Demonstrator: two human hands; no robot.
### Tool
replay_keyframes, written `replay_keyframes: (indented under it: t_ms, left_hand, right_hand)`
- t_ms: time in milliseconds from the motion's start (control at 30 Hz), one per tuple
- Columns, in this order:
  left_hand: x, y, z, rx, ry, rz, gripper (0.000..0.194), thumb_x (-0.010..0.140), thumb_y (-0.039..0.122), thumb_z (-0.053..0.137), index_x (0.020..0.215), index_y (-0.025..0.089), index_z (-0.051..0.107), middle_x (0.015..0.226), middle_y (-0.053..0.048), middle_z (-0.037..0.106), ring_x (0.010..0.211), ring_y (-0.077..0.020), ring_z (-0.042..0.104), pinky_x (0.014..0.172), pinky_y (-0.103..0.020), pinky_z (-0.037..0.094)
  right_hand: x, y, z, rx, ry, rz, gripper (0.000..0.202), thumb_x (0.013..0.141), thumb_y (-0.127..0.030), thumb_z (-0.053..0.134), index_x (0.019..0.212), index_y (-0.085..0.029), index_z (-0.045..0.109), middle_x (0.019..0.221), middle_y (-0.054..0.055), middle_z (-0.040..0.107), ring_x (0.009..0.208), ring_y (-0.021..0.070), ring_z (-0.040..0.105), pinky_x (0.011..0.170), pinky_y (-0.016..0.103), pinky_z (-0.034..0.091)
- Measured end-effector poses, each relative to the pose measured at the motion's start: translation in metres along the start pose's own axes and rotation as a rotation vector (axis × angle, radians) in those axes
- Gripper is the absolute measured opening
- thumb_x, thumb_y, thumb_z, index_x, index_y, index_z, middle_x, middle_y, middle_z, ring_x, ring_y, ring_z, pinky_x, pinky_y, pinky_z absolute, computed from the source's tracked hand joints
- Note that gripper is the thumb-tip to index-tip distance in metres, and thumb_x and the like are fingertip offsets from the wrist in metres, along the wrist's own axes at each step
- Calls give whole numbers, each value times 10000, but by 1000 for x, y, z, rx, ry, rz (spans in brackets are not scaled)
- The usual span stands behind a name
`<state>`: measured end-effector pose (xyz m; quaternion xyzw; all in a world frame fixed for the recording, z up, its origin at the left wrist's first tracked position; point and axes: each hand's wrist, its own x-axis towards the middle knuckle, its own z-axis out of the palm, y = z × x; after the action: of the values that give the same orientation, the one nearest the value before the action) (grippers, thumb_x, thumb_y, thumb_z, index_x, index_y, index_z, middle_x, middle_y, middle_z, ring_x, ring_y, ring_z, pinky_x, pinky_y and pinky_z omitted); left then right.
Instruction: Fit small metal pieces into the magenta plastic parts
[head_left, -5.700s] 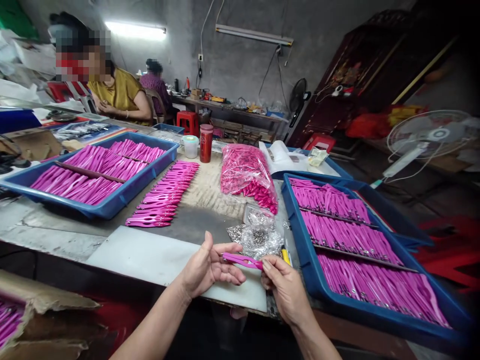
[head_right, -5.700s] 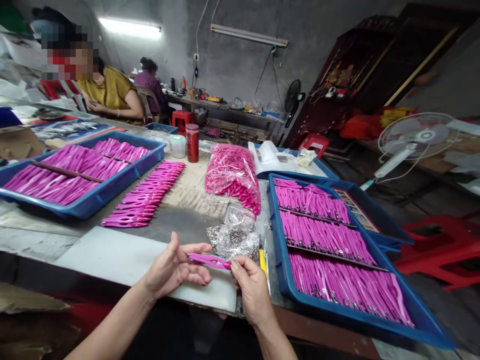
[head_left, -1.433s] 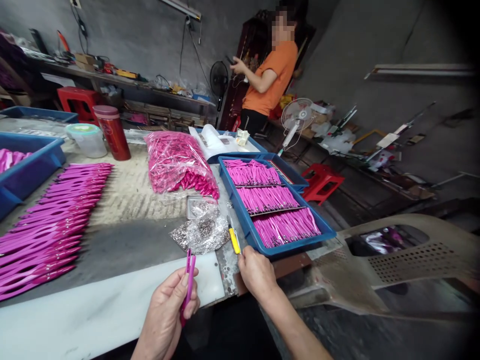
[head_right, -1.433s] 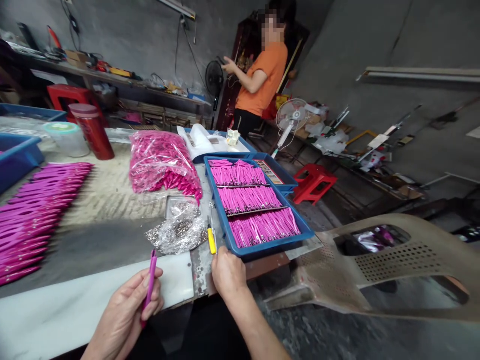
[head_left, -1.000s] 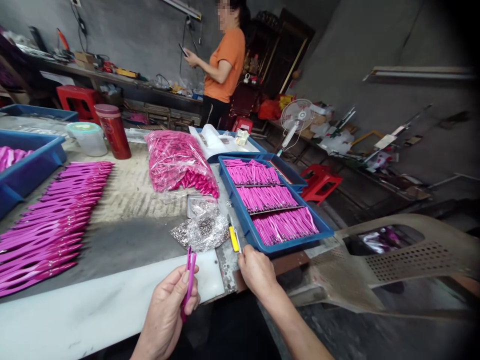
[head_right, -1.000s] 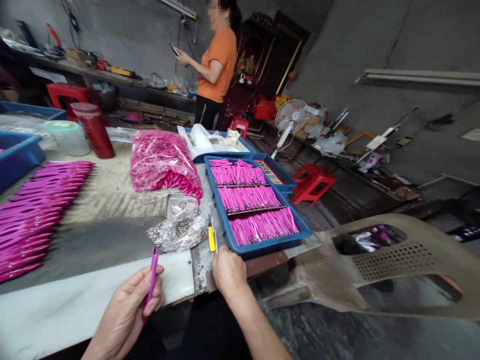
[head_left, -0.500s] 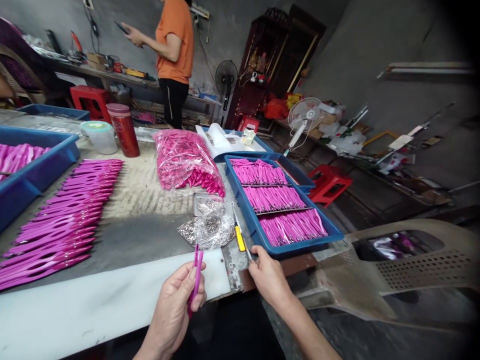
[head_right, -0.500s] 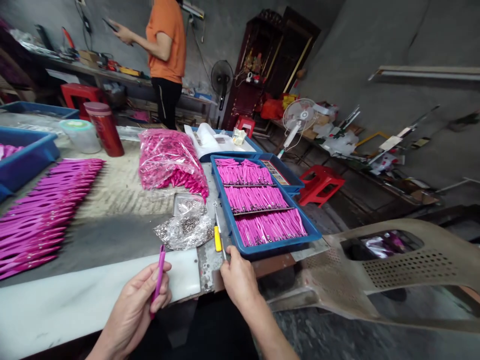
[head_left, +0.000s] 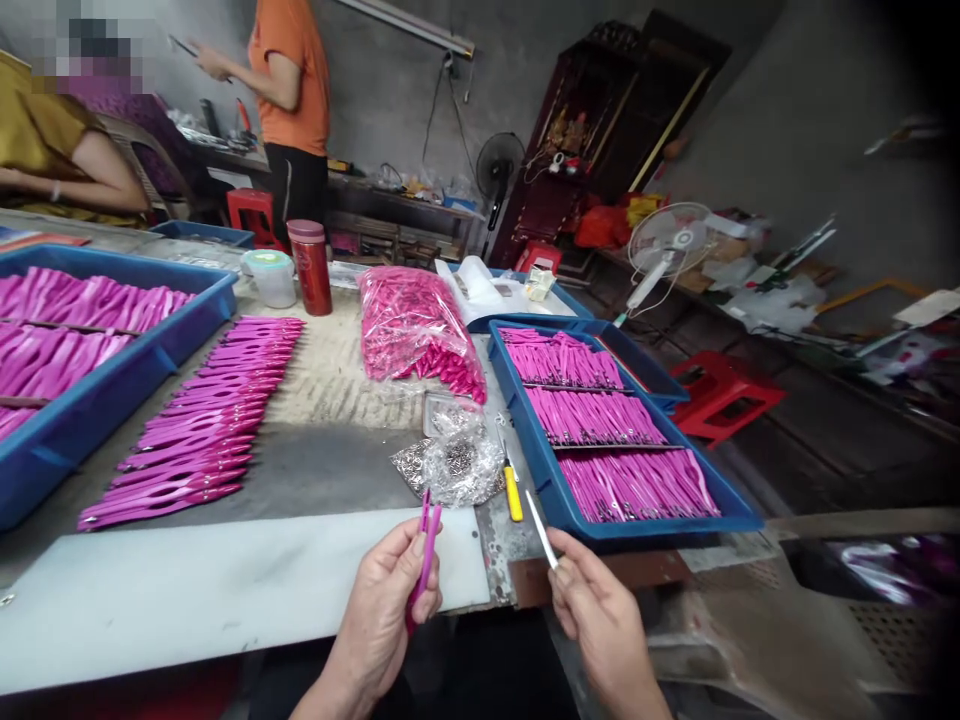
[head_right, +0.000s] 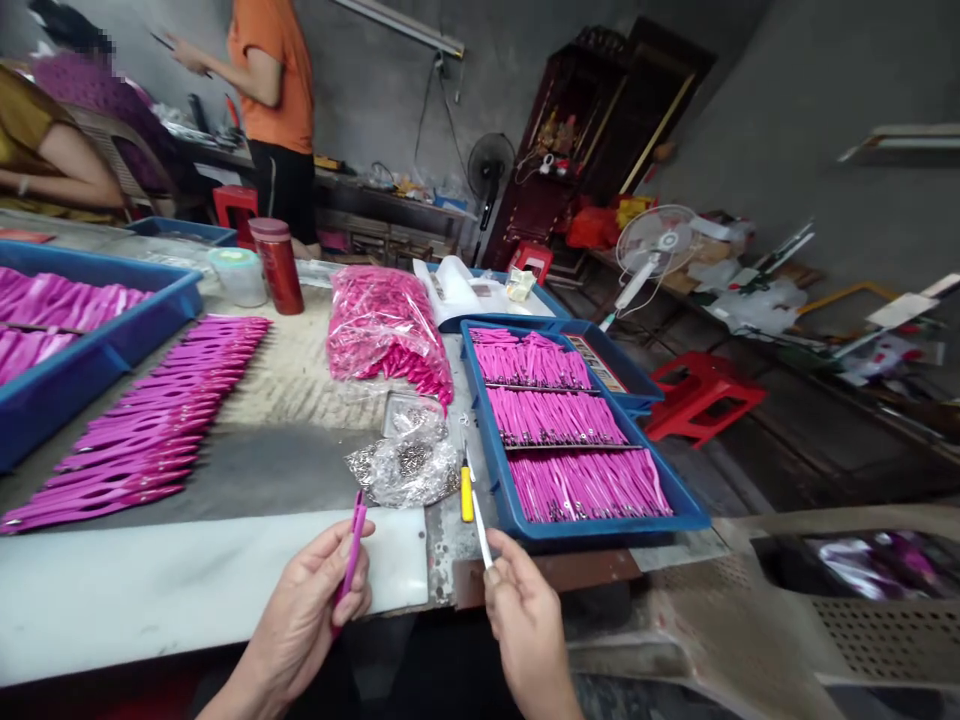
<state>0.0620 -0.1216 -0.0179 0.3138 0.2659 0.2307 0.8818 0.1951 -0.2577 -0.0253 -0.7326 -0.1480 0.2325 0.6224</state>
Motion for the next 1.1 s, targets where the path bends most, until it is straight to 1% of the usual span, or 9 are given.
replay_keyframes:
  t_ms: [100,200,267,433,567,667,800,900,1100]
  left_hand:
    - [0,-1,1,-5,-9,7,318,709,364,619,929,149,539,514,67,436,369,-3,287,420,-180,183]
    - [-1,0,2,-8,-23,8,311,718,359,609,936,150,535,514,65,438,370,-4,283,418,-180,180]
    - [-3,1,3,-13,-30,4,308,719,358,607,932,147,534,513,64,440,369,-5,282,416,-181,183]
    - [-4,1,4,-23,-43,10,290,729,366,594,906,144,535,516,63,436,367,-1,275,414,-179,188]
    - [-4,0,2,7,-36,40,257,751,371,567,880,150,542,579,58,437,366,6,296,412,-181,191]
    - [-5,1,1,43,-33,60,248,766,373,548,876,151,549,599,61,418,365,11,301,407,-182,187]
    - [-6,2,3,60,-54,59,266,779,366,532,941,155,548,571,67,392,367,8,285,402,-179,184]
    - [-7,2,3,51,-81,64,311,784,355,530,1029,165,525,560,72,367,371,5,258,391,-177,165]
    - [-8,1,3,70,-90,67,392,782,358,531,1119,161,493,557,68,351,383,-2,249,385,-174,166]
  right_hand:
    - [-5,0,8,1,-156,49,469,663,-413,591,1026,-117,561,503,-82,296,397,48,253,354,171,203]
    - [-3,5,16,-129,-297,10,423,708,-377,544,1033,-105,558,528,-62,332,423,60,277,371,181,220]
    - [1,7,20,-231,-356,-26,395,734,-350,503,1035,-99,557,529,-57,340,430,70,290,381,190,235]
    - [6,4,26,-448,-387,-120,375,761,-343,464,1034,-104,560,515,-47,379,483,103,359,465,216,309]
    - [6,0,21,-596,-399,-152,328,779,-327,441,995,-125,583,525,-29,446,491,112,396,487,220,332]
    - [5,-4,10,-578,-406,-201,328,798,-338,417,969,-117,588,542,-18,460,498,113,404,491,217,352]
    - [1,-18,3,-517,-456,-343,324,807,-344,427,979,-120,585,533,-19,448,490,110,403,490,209,366]
    - [-2,-31,9,-527,-526,-417,293,816,-310,418,974,-139,595,537,-16,457,489,109,408,501,208,375]
    - [-6,-43,19,-547,-593,-449,279,816,-263,401,978,-148,597,522,-35,399,469,95,370,475,201,345]
